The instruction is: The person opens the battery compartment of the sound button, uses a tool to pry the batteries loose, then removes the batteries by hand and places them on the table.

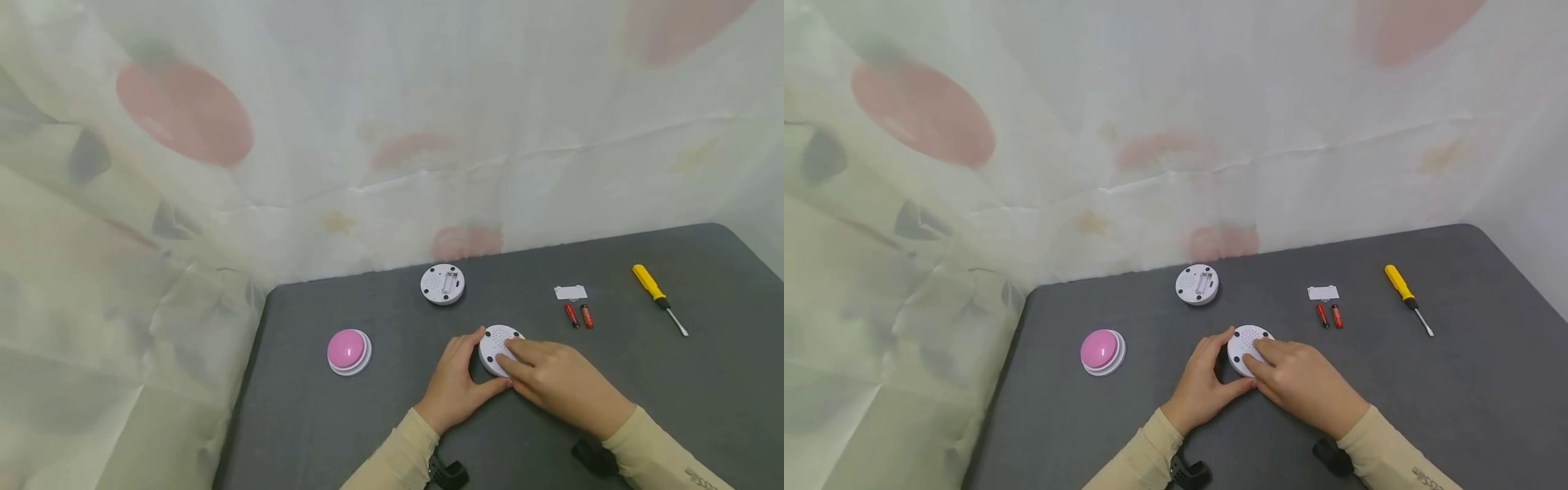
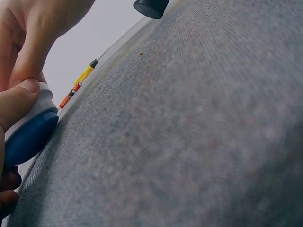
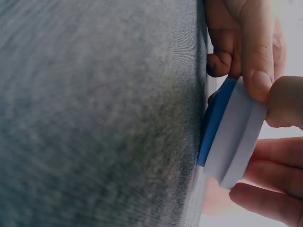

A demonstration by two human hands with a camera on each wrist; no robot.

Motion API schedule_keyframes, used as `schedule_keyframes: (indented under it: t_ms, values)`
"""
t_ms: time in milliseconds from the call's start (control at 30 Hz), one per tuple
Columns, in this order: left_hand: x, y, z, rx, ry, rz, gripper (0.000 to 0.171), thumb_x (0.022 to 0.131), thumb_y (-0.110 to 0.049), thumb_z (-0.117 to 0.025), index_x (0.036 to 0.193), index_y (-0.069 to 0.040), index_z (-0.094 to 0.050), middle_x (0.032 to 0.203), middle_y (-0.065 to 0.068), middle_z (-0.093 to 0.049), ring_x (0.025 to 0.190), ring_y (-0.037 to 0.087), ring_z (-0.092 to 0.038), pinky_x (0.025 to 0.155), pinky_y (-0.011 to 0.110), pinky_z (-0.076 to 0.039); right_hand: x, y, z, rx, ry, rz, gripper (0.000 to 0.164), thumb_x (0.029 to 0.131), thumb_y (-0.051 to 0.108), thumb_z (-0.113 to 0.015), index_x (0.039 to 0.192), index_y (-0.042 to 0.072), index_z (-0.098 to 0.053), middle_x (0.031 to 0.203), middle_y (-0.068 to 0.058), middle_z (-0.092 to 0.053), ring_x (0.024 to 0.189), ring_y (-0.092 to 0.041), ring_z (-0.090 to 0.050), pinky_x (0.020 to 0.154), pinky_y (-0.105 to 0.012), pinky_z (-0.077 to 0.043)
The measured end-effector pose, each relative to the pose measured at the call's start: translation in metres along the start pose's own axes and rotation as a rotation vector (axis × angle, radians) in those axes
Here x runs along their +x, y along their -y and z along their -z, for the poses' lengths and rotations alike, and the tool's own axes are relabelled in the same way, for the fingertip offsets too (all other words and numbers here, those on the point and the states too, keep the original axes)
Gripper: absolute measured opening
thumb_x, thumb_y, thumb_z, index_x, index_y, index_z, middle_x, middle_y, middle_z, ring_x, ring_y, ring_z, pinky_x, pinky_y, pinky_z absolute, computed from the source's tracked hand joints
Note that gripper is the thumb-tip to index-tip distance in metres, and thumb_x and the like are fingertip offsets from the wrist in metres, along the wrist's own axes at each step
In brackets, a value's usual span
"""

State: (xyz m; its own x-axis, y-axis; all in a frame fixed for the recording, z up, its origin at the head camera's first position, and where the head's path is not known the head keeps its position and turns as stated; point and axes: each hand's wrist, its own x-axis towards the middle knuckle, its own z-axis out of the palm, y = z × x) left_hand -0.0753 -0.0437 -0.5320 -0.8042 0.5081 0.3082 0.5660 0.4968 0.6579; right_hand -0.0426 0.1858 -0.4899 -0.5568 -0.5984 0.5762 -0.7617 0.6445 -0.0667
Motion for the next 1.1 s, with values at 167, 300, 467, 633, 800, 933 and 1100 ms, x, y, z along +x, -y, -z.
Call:
schedule_keyframes:
  t_ms: [167,300,467,633,800,933,1100]
  values:
    - [0.000,0.001,-0.001,0.001,-0.004,-0.004,0.090,0.090,-0.043,-0.092,0.160,-0.003,-0.050,0.147,0.007,-0.064,0.135,0.017,-0.057,0.113,0.035,-0.050,0.000,0.002,-0.001,-0.023,-0.008,0.022,0.066,0.122,0.039,-0.027,0.116,0.002,-0.081,0.113,-0.016,-0.078,0.093,-0.030,-0.078,0.071,-0.046,-0.065]
    - [0.000,0.001,-0.001,-0.011,-0.002,-0.004,0.092,0.089,-0.045,-0.093,0.160,-0.004,-0.051,0.148,0.005,-0.064,0.137,0.016,-0.057,0.114,0.035,-0.049,0.000,0.003,-0.001,-0.004,-0.040,0.026,0.061,0.122,0.036,-0.029,0.121,0.000,-0.079,0.110,-0.012,-0.079,0.092,-0.026,-0.078,0.072,-0.044,-0.065]
    - [0.000,0.000,0.000,-0.024,0.005,0.021,0.092,0.089,-0.047,-0.093,0.160,-0.005,-0.051,0.148,0.004,-0.063,0.137,0.016,-0.056,0.113,0.035,-0.050,0.001,0.001,0.000,0.021,-0.083,0.036,0.051,0.122,0.032,-0.032,0.122,0.007,-0.076,0.115,-0.008,-0.078,0.090,-0.023,-0.078,0.070,-0.042,-0.064]
    - [0.001,-0.001,0.002,-0.029,0.001,0.038,0.092,0.088,-0.047,-0.093,0.159,-0.006,-0.052,0.149,0.004,-0.063,0.137,0.016,-0.057,0.112,0.036,-0.050,0.002,-0.001,0.000,0.008,-0.084,0.057,0.054,0.123,0.029,-0.029,0.116,0.008,-0.079,0.118,-0.009,-0.077,0.089,-0.024,-0.077,0.070,-0.042,-0.064]
    - [0.001,0.000,0.001,-0.038,-0.003,0.038,0.092,0.087,-0.047,-0.094,0.158,-0.007,-0.053,0.151,0.004,-0.062,0.138,0.016,-0.057,0.113,0.036,-0.050,0.002,-0.001,0.003,-0.008,-0.038,0.056,0.063,0.123,0.032,-0.025,0.117,0.005,-0.081,0.118,-0.009,-0.079,0.093,-0.024,-0.078,0.072,-0.042,-0.065]
    - [0.001,0.001,0.001,-0.033,-0.006,0.036,0.091,0.087,-0.047,-0.094,0.158,-0.007,-0.053,0.152,0.004,-0.061,0.138,0.016,-0.057,0.113,0.035,-0.050,0.002,-0.002,0.005,-0.007,-0.007,0.062,0.064,0.123,0.031,-0.024,0.119,0.003,-0.081,0.119,-0.010,-0.080,0.095,-0.023,-0.079,0.073,-0.042,-0.065]
    - [0.001,0.000,0.000,-0.034,-0.004,0.040,0.092,0.086,-0.047,-0.095,0.158,-0.008,-0.054,0.153,0.004,-0.061,0.138,0.016,-0.056,0.113,0.035,-0.050,0.001,-0.004,0.009,0.007,0.010,0.057,0.061,0.121,0.029,-0.026,0.122,0.003,-0.081,0.121,-0.011,-0.079,0.095,-0.023,-0.080,0.070,-0.040,-0.065]
